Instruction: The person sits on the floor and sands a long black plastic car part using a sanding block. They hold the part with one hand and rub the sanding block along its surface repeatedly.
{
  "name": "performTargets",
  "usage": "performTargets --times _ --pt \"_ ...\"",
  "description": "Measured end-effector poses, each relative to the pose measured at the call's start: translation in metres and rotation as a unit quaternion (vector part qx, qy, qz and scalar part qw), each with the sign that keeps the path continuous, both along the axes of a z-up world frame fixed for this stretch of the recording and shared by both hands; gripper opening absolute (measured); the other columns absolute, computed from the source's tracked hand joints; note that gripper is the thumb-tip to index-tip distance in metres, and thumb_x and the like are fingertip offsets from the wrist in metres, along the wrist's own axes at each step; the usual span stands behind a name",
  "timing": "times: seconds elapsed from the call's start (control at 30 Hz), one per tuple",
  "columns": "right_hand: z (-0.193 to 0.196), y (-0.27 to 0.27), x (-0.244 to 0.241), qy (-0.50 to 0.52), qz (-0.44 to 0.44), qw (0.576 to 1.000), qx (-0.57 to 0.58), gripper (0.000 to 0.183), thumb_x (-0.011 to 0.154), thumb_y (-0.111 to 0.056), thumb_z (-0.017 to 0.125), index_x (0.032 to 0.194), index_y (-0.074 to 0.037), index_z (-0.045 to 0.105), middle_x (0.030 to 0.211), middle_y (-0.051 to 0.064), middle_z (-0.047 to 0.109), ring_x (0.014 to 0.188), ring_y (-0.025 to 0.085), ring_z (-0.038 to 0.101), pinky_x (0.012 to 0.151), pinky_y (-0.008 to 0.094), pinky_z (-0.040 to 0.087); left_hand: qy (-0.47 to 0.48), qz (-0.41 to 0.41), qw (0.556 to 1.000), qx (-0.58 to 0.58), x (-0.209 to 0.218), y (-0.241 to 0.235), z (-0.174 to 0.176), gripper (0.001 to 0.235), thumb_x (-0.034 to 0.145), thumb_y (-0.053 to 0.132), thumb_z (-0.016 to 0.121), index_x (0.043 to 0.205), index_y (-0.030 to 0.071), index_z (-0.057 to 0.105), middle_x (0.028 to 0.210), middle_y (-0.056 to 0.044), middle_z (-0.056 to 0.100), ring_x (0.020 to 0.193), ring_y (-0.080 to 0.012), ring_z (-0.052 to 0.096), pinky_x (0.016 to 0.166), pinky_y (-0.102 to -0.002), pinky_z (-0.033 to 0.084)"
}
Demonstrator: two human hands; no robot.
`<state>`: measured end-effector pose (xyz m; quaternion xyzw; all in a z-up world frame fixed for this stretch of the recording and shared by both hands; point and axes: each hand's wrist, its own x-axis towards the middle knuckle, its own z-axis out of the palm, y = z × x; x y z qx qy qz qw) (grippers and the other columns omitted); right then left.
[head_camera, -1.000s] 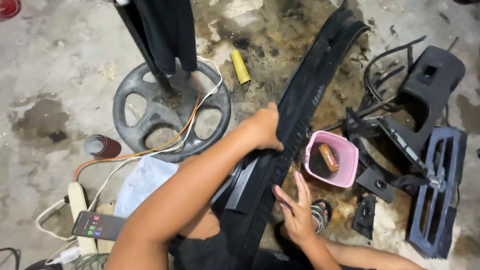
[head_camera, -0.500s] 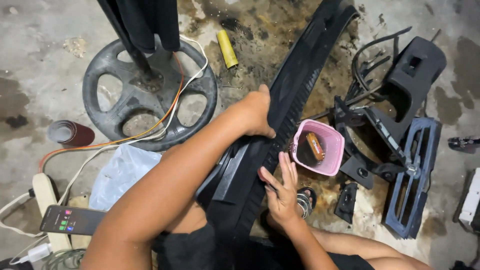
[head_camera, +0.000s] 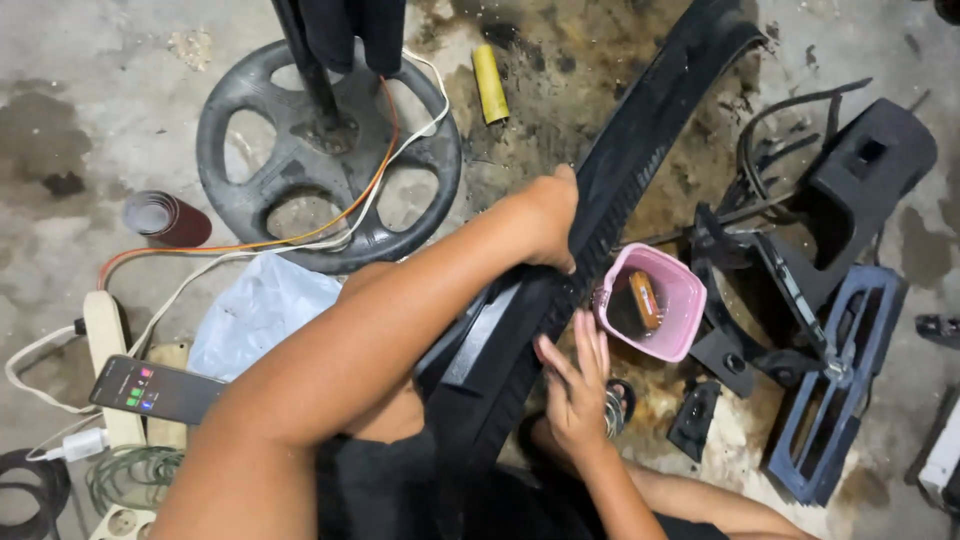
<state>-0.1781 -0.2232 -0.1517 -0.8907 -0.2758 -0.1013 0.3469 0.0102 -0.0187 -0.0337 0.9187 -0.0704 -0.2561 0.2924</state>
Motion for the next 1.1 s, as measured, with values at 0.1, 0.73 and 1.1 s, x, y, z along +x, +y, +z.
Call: performTargets --times 0.1,0.73,1.1 --pt "0.010 0.009 0.009 -0.018 0.013 0.999 0.036 0.036 0.107 -0.013 0.044 0.138 -0.015 0.062 0.163 0.029 0.035 0.155 0.048 0.033 0.128 0.062 0.020 -0.024 0.001 0.999 -0.036 0.008 0.002 -0.006 0.115 0.053 0.039 0.107 0.134 0.000 0.035 0.127 -0.023 0.064 0.115 -0.0405 0.067 0.093 -0.043 0.057" --pt "-0.009 -0.007 -0.002 -0.022 -0.016 0.998 0.064 0.035 0.099 -0.015 0.056 0.130 -0.019 0.072 0.162 0.021 0.042 0.152 0.043 0.033 0.123 0.058 0.020 -0.030 -0.033 0.996 -0.083 -0.007 0.025 0.022 0.097 0.074 0.028 0.093 0.133 -0.023 0.034 0.121 -0.041 0.062 0.118 -0.0545 0.063 0.093 -0.058 0.058" --pt "-0.087 -0.093 0.075 0.274 -0.383 0.788 0.396 0.036 0.105 -0.015 0.061 0.137 0.001 0.055 0.110 0.015 0.068 0.083 0.019 0.074 0.074 0.025 0.065 -0.011 -0.024 0.997 -0.068 -0.015 0.030 0.035 0.086 0.077 0.033 0.092 0.125 -0.014 0.040 0.126 -0.038 0.062 0.122 -0.0523 0.061 0.101 -0.057 0.055"
